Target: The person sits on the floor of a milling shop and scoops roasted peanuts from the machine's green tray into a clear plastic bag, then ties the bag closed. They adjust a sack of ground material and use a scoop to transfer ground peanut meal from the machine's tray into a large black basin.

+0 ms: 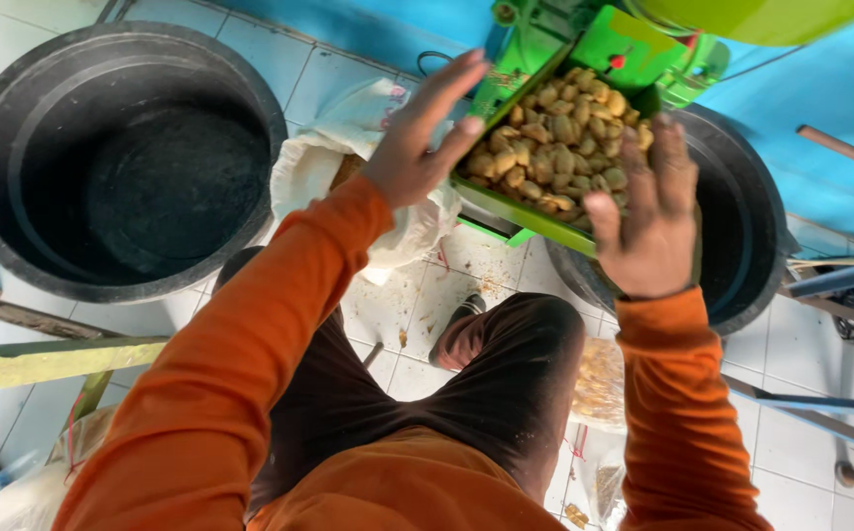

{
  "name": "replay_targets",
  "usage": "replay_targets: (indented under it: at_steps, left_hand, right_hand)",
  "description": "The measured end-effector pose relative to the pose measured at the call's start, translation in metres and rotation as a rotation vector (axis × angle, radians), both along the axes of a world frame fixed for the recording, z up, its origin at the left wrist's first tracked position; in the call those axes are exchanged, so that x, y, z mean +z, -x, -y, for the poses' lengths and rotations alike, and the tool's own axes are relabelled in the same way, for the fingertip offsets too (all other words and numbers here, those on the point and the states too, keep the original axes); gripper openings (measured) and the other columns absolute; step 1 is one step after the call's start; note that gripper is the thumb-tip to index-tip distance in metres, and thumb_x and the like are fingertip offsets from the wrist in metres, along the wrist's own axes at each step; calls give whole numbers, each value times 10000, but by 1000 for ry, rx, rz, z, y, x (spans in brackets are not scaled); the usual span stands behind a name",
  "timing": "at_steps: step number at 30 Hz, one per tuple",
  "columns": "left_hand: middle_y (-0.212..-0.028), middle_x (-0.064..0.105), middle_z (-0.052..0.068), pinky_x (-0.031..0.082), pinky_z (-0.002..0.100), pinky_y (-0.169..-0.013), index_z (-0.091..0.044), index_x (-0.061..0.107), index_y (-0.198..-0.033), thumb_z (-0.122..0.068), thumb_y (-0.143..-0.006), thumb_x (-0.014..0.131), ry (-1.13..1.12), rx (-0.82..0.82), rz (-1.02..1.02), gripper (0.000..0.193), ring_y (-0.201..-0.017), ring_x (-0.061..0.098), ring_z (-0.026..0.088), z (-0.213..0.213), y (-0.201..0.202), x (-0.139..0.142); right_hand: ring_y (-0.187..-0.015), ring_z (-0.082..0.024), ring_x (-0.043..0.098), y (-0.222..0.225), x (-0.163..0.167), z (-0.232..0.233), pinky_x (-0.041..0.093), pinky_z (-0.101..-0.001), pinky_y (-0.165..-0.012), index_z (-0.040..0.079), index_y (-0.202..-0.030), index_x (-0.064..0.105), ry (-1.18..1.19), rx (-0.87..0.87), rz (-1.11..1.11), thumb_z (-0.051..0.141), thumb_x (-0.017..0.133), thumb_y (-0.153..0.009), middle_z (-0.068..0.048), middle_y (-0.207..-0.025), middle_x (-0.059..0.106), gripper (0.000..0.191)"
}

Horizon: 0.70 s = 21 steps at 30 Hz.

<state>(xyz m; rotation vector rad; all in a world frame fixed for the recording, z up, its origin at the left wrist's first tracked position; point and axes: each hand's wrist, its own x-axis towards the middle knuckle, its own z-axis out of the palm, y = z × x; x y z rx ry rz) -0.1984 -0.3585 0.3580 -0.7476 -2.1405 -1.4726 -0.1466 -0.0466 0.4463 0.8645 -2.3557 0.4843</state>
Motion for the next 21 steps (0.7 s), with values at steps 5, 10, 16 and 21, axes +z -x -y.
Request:
replay_targets:
  at_steps: [5,10,16,21]
  left_hand:
    - [-1455,623,181,502,427,-1137,-41,630,-1334,-165,-1086,709,2,785,196,287,-1358,594,324,107,-15,-161]
    - [-1551,314,224,401,415,-1102,58,79,-1543,-344,-735,939,-899,1252,1449,1246,-1376,418,335,145,-17,-302]
    - [-1485,330,245,405,429,-1044,38,281,-1466,-325,-761,914,-884,1292,1525,1014,-1299,423,356,168,40,-334]
    - [-1368,497,227,470,427,-976,53,431,-1375,-253,-757,854,-1056,1318,1474,809,-1187,543,339,173,58,-356]
  right_hand:
    - [-936,-350,661,-23,-44,36,498,-477,-792,1,-1034,688,5,240,-199,70,681,-900,-180,-1039,715,151]
    - [-1085,-314,699,18,-188,173,574,-421,-940,105,-1169,696,-37,326,287,166,780,-926,-75,-1237,699,264]
    - [-1462,-432,363,140,-337,278,341,-546,-1161,131,-1550,446,-286,-110,352,352,804,-801,-196,-1647,250,859]
    - [-1439,-435,407,227,-406,302,311,-587,-1134,81,-1530,473,-64,-166,574,438,801,-943,-253,-1574,398,762]
